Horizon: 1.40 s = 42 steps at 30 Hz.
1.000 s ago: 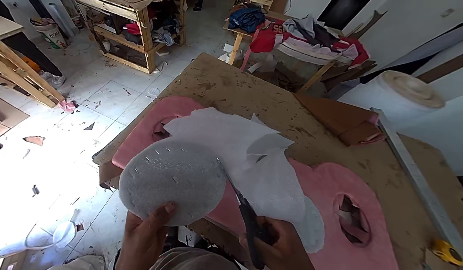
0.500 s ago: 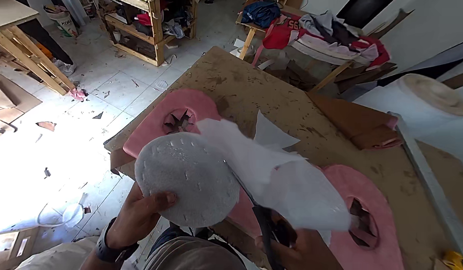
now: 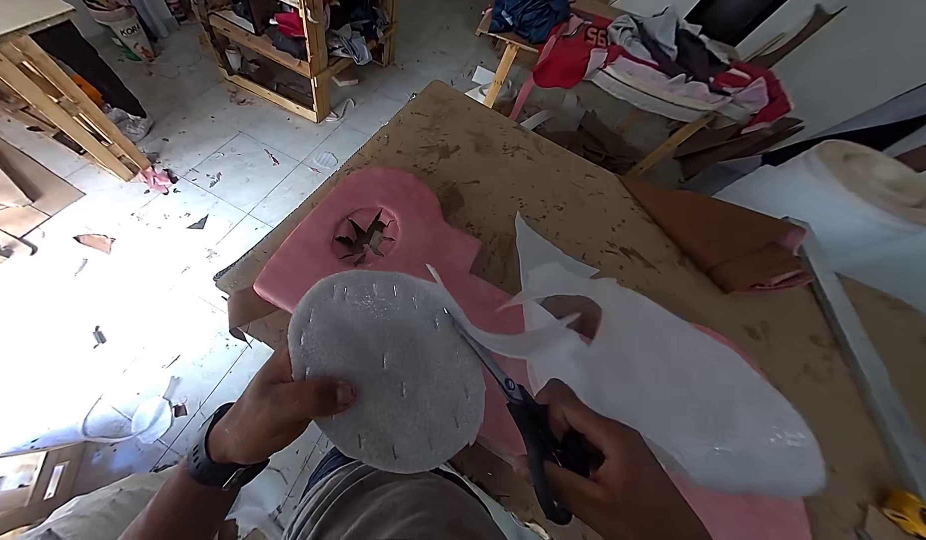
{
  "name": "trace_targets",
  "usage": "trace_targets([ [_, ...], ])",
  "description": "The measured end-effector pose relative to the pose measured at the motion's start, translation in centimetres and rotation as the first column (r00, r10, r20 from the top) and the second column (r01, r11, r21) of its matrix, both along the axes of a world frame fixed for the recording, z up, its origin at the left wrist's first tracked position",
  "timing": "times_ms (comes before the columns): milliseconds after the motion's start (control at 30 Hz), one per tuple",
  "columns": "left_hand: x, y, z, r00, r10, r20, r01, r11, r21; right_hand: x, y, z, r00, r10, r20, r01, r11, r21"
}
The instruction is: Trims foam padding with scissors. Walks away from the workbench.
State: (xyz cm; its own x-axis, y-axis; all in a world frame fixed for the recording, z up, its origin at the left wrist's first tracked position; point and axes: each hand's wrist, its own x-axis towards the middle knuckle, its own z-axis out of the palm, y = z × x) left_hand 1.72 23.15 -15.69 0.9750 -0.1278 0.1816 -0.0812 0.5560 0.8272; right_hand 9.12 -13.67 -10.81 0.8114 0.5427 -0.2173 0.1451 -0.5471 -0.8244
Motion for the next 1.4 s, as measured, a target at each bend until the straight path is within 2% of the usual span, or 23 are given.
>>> trace_targets([
  [67,0.0,0.6,0.0,1.000,-0.023,0.009,0.023,0.999,0.022,0.0,0.2,0.1,0.999,0.033,-0.025,-0.032,0.999,0.015],
  [133,-0.1,1.2,0.2,0.997,-0.079,0.018,0.078,0.995,0.068,-0.1,0.2,-0.5,0.999,0.023,0.025,-0.021,0.997,-0.069],
  [200,0.2,1.7,0.3,0.994,-0.108,0.018,0.106,0.990,0.095,-0.2,0.5,-1.0,0.998,0.005,0.067,0.000,0.997,-0.083],
  [300,0.8,3.0,0.3,0.991,-0.129,0.018,0.127,0.986,0.113,0.0,1.1,-1.4,0.994,0.035,0.102,-0.038,0.999,0.028],
  [400,1.6,4.2,0.1,0.975,-0.222,-0.008,0.221,0.964,0.145,0.4,2.1,-2.3,0.984,0.079,0.157,-0.095,0.991,0.093],
  [533,3.4,4.8,-0.3,0.938,-0.345,-0.019,0.344,0.926,0.153,0.1,2.6,-3.3,0.988,0.038,0.152,-0.059,0.989,0.136],
  [733,7.1,5.2,-1.3,0.832,-0.553,-0.047,0.552,0.816,0.173,-0.6,2.2,-4.5,0.992,-0.014,0.123,-0.001,0.992,0.123],
  [867,9.8,4.7,-2.0,0.771,-0.633,-0.064,0.633,0.754,0.173,-0.6,2.0,-5.3,0.995,-0.087,0.047,0.080,0.988,0.134],
  [967,11.9,3.7,-2.8,0.690,-0.712,-0.130,0.723,0.670,0.169,-0.4,2.0,-5.8,0.995,-0.101,0.023,0.097,0.989,0.114],
  [1033,13.1,2.9,-3.0,0.671,-0.725,-0.156,0.740,0.638,0.216,-0.3,1.9,-6.0,0.990,-0.143,0.012,0.139,0.979,0.147],
  [1067,13.5,2.6,-2.8,0.698,-0.701,-0.146,0.708,0.643,0.294,-0.3,1.7,-6.0,0.983,-0.183,0.015,0.176,0.965,0.193],
  [1100,13.7,2.1,-2.3,0.757,-0.645,-0.107,0.618,0.653,0.438,-0.3,1.4,-6.1,0.971,-0.235,0.032,0.219,0.940,0.263],
  [1133,13.8,1.6,-1.5,0.811,-0.585,-0.014,0.468,0.635,0.614,-0.4,1.0,-6.0,0.954,-0.293,0.061,0.255,0.903,0.345],
  [1167,14.0,1.2,-0.6,0.822,-0.555,0.128,0.280,0.589,0.758,-0.4,0.5,-5.9,0.929,-0.359,0.092,0.288,0.855,0.431],
  [1200,14.1,0.8,0.4,0.788,-0.541,0.294,0.059,0.542,0.839,-0.5,0.0,-5.8,0.899,-0.419,0.126,0.308,0.811,0.497],
  [1233,14.1,0.4,1.2,0.732,-0.521,0.440,-0.150,0.507,0.849,-0.5,-0.7,-5.7,0.875,-0.459,0.152,0.314,0.779,0.543],
  [1300,14.0,0.5,2.1,0.632,-0.467,0.618,-0.385,0.503,0.774,-0.5,-2.1,-5.5,0.839,-0.515,0.176,0.325,0.733,0.597],
  [1400,14.0,0.7,2.7,0.566,-0.420,0.709,-0.476,0.535,0.698,-0.5,-3.9,-6.0,0.785,-0.586,0.202,0.392,0.722,0.570],
])
